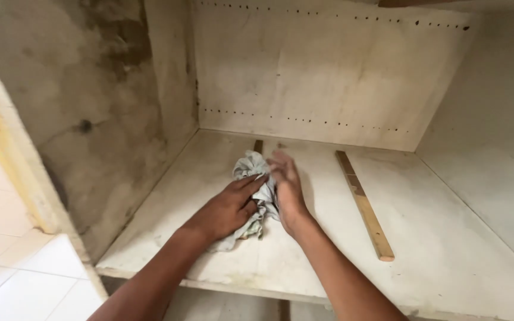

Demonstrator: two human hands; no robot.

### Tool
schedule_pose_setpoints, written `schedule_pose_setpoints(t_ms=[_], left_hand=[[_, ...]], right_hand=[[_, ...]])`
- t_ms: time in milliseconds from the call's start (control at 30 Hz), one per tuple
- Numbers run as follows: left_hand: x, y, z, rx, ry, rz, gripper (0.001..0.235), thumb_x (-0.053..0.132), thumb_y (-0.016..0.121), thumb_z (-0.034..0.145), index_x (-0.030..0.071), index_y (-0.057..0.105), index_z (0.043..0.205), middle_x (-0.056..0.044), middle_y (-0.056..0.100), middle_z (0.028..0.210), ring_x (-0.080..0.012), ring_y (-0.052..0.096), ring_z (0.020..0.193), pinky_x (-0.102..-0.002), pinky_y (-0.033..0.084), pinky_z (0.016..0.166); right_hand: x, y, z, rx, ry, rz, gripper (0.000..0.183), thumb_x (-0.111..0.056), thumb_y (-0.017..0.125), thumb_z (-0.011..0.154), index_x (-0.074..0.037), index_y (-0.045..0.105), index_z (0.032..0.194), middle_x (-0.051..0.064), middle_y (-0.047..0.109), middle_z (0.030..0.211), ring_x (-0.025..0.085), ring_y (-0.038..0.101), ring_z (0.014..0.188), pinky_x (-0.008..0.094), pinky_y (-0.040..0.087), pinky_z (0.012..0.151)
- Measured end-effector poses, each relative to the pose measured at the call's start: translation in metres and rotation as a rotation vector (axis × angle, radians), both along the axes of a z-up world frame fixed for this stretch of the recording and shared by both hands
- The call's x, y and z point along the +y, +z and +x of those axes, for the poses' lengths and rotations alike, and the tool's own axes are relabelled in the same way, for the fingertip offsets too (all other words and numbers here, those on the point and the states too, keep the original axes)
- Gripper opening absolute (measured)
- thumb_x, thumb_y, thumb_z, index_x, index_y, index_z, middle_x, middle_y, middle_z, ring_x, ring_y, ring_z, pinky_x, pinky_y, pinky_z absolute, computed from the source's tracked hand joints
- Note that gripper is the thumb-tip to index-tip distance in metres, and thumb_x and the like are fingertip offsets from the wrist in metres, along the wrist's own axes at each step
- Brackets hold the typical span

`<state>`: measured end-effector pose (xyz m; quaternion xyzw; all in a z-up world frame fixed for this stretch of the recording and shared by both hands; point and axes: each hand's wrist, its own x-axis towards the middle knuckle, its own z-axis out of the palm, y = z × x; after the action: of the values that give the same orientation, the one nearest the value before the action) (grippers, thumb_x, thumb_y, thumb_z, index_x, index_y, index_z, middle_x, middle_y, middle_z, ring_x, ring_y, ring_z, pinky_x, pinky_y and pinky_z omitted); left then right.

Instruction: The person wipes the interior surfaces of a white wooden cabinet using a cloth. They clean the bottom shelf and the back panel, moving two wooden strips aside to reach the areas underneath them.

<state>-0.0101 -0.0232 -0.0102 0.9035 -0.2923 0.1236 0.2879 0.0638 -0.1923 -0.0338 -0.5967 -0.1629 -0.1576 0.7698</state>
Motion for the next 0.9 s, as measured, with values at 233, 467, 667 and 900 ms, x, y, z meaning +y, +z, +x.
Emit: schedule_pose_setpoints(t_ms=[233, 467, 667, 900], left_hand=[[-0.007, -0.025, -0.105, -0.230, 0.075, 0.081, 0.066, 0.032, 0.049, 0.101, -0.006, 0.033, 0.153, -0.033, 0.037, 0.156, -0.0443, 0.035, 0.146, -0.045, 0.031, 0.119], [-0.027, -0.031, -0.098, -0.004, 0.414, 0.201, 0.082, 0.049, 0.038, 0.102, -0.011, 0.015, 0.154, -0.032, 0.023, 0.159, -0.0425, 0.019, 0.150, -0.050, 0.015, 0.121], [-0.028, -0.042, 0.021, 0.155, 0.373, 0.277, 0.085, 0.048, 0.036, 0.101, -0.007, 0.006, 0.159, -0.029, 0.008, 0.167, -0.0406, 0.007, 0.156, -0.050, 0.009, 0.125], [-0.042, -0.063, 0.169, 0.108, 0.537, 0.311, 0.099, 0.052, 0.054, 0.095, -0.006, 0.007, 0.160, -0.029, 0.014, 0.165, -0.0433, 0.017, 0.152, -0.050, 0.016, 0.124]], right_hand=[[-0.076, 0.045, -0.114, -0.073, 0.056, -0.693, 0.039, -0.019, 0.059, 0.098, -0.017, 0.056, 0.138, 0.003, 0.064, 0.144, 0.020, 0.058, 0.135, 0.036, 0.044, 0.112], [-0.188, 0.035, -0.120, -0.056, -0.512, -1.164, 0.045, -0.018, 0.061, 0.094, -0.018, 0.059, 0.139, 0.007, 0.056, 0.147, 0.030, 0.058, 0.129, 0.041, 0.051, 0.105], [-0.190, 0.026, -0.084, 0.253, -0.354, -1.173, 0.067, -0.040, 0.063, 0.093, -0.022, 0.043, 0.154, 0.010, 0.045, 0.156, 0.029, 0.046, 0.142, 0.043, 0.039, 0.116], [-0.190, 0.039, -0.061, 0.447, -0.256, -1.072, 0.071, -0.040, 0.074, 0.089, -0.027, 0.047, 0.154, 0.009, 0.051, 0.154, 0.027, 0.056, 0.138, 0.040, 0.045, 0.115]])
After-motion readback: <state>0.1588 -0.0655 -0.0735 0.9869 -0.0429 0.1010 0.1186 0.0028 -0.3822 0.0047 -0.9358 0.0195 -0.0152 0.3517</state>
